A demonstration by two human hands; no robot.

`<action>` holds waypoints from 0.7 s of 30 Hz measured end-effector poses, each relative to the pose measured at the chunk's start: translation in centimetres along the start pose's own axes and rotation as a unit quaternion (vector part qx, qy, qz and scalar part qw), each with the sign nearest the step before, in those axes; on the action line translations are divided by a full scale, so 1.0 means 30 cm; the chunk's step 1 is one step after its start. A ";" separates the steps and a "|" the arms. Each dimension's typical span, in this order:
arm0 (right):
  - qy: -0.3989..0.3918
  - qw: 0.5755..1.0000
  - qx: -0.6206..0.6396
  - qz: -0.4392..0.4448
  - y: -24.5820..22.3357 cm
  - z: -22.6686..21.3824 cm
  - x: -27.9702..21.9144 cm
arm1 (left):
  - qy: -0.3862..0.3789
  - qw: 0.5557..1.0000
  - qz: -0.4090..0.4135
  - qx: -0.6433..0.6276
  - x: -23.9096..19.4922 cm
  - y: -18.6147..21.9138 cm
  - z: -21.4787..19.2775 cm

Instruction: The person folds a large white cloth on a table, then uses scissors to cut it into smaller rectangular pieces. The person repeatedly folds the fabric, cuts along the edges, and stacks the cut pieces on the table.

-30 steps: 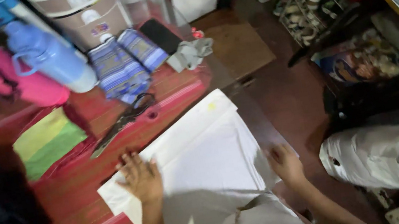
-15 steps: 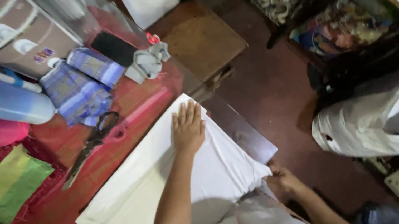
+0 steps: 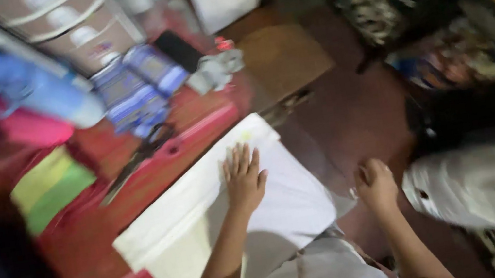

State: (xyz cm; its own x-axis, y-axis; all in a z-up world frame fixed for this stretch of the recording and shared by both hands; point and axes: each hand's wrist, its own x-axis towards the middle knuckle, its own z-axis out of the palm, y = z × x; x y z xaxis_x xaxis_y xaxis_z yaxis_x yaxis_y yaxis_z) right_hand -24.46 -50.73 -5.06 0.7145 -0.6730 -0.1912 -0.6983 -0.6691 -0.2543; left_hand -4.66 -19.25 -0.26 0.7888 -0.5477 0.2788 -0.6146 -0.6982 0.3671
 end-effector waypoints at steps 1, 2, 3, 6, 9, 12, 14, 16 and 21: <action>0.011 0.999 0.034 -0.040 -0.066 0.009 0.039 | 0.078 0.997 -0.023 0.014 -0.051 -0.012 -0.044; 0.005 0.998 0.033 -0.059 -0.205 -0.002 0.059 | 0.084 0.995 -0.040 0.024 -0.107 -0.097 -0.049; 0.027 0.979 0.053 -0.197 -0.342 -0.011 0.073 | 0.130 0.986 -0.070 0.076 -0.174 -0.177 -0.050; 0.030 0.908 0.056 -0.414 -0.698 -0.007 0.081 | 0.175 0.945 -0.212 0.179 -0.353 -0.333 -0.129; -0.018 0.877 -0.010 -0.480 -0.938 0.012 0.075 | 0.211 0.858 -0.401 0.241 -0.500 -0.468 -0.209; -0.080 0.884 -0.086 -0.452 -1.054 0.022 0.075 | 0.230 0.767 -0.552 0.233 -0.602 -0.553 -0.280; -0.102 0.889 -0.111 -0.432 -1.083 0.031 0.070 | 0.218 0.730 -0.614 0.204 -0.633 -0.602 -0.303; -0.065 0.889 -0.156 -0.425 -1.076 0.039 0.047 | 0.224 0.719 -0.616 0.230 -0.657 -0.644 -0.294; -0.049 0.887 -0.152 -0.433 -1.059 0.068 0.049 | 0.223 0.751 -0.593 0.188 -0.636 -0.681 -0.313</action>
State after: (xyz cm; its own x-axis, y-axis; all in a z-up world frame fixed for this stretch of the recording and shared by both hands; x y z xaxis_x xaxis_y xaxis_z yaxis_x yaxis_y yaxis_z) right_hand -1.15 -29.82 0.81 0.9786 0.1554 -0.1348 0.1453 -0.9860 -0.0812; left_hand -7.09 9.79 -4.75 0.6550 0.7120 0.2532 0.6292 -0.6994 0.3390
